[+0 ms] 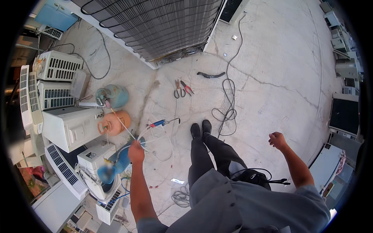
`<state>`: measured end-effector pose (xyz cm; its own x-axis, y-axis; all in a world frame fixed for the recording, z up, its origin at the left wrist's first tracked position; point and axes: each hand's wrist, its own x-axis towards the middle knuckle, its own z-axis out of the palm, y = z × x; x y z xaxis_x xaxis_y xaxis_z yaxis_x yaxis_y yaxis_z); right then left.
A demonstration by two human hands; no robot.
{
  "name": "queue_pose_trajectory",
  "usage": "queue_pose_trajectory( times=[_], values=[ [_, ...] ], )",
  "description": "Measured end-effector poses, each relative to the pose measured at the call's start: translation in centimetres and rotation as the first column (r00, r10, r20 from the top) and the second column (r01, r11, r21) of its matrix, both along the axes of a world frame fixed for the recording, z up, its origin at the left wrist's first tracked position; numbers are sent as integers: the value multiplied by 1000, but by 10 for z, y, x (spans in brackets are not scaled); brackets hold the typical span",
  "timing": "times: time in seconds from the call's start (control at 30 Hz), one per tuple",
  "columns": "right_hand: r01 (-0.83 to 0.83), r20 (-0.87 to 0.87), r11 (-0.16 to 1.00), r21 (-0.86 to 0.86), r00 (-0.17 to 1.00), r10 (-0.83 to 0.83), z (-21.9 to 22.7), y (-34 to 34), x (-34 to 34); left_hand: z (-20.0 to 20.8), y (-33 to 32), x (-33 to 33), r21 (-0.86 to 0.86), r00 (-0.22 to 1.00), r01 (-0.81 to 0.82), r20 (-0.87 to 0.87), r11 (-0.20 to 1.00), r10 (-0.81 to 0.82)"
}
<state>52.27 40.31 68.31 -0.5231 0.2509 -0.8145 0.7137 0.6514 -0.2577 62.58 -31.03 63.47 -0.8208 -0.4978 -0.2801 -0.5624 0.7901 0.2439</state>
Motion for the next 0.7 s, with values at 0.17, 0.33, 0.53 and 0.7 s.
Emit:
queue_pose_trajectory(
  times=[0.17,0.33,0.53,0.7],
  values=[
    [-31,46,997,77,999,27,56,32,36,-90,47,-8,-29,952,37,306,999,-26],
    [112,83,980,162,988,-127,109,56,70,-145,103,-29,38,940,-101,330,994,83],
    [185,86,979,89,977,-193,74,81,49,-256,164,-7,476,740,160,522,865,-424],
    [267,79,963,19,960,-268,68,110,38,-173,256,-70,540,981,32,145,841,-130]
  ],
)
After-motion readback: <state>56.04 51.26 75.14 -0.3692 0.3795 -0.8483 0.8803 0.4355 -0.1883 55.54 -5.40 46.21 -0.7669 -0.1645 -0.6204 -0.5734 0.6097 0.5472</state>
